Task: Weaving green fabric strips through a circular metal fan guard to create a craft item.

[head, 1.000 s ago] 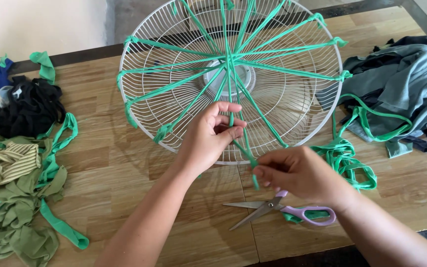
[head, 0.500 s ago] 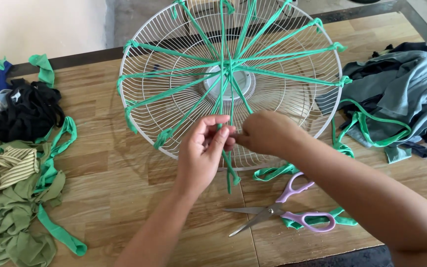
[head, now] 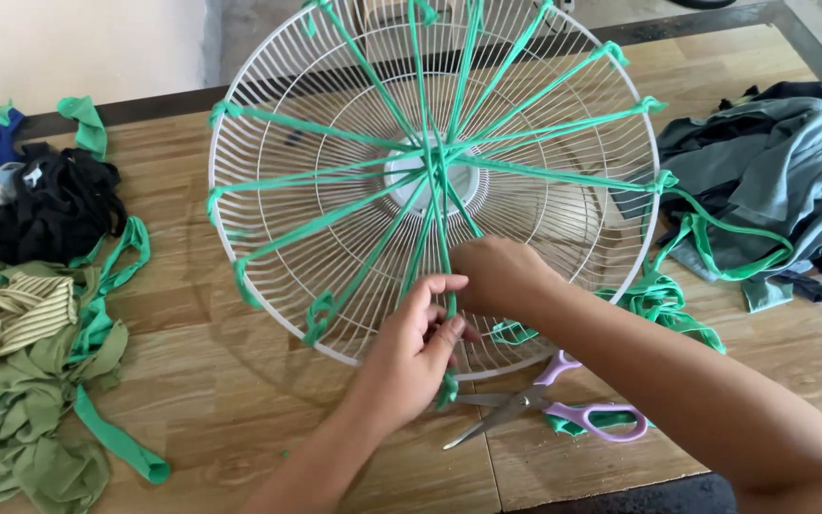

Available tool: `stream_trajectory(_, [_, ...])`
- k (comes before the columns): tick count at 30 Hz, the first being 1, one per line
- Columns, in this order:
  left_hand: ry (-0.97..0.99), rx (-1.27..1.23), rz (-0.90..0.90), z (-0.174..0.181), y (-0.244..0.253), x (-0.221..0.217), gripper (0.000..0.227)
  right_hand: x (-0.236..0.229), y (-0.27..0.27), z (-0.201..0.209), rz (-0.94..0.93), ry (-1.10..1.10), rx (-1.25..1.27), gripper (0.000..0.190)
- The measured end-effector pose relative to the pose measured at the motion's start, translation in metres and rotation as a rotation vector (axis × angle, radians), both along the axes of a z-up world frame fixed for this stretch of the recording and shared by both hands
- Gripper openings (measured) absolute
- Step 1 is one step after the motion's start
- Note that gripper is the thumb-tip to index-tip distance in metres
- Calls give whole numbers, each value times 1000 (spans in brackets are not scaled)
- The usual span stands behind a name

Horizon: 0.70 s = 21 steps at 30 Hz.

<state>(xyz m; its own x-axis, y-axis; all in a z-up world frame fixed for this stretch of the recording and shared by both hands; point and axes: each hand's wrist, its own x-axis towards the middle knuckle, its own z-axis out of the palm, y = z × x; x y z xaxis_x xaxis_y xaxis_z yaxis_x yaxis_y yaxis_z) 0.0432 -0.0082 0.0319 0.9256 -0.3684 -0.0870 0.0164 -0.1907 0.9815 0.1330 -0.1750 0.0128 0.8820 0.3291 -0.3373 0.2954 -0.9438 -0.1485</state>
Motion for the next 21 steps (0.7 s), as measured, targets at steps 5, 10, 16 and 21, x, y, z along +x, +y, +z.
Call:
stream_trajectory(5, [-16,-269,90,-14,2,-6,34,3,-17,-5,-154,-167,255,34])
stream_trajectory(10, [-57,-419,111,-12,0,-7,27,13,-15,-19,-122,-217,186,58])
stream_trajectory(16, [-85,-346,158,-11,3,-13,23,16,1,-2,-343,383,551,51])
stream_trajectory(21, [-43,-325,211,-10,3,-13,23,21,-8,-12,-420,701,1078,19])
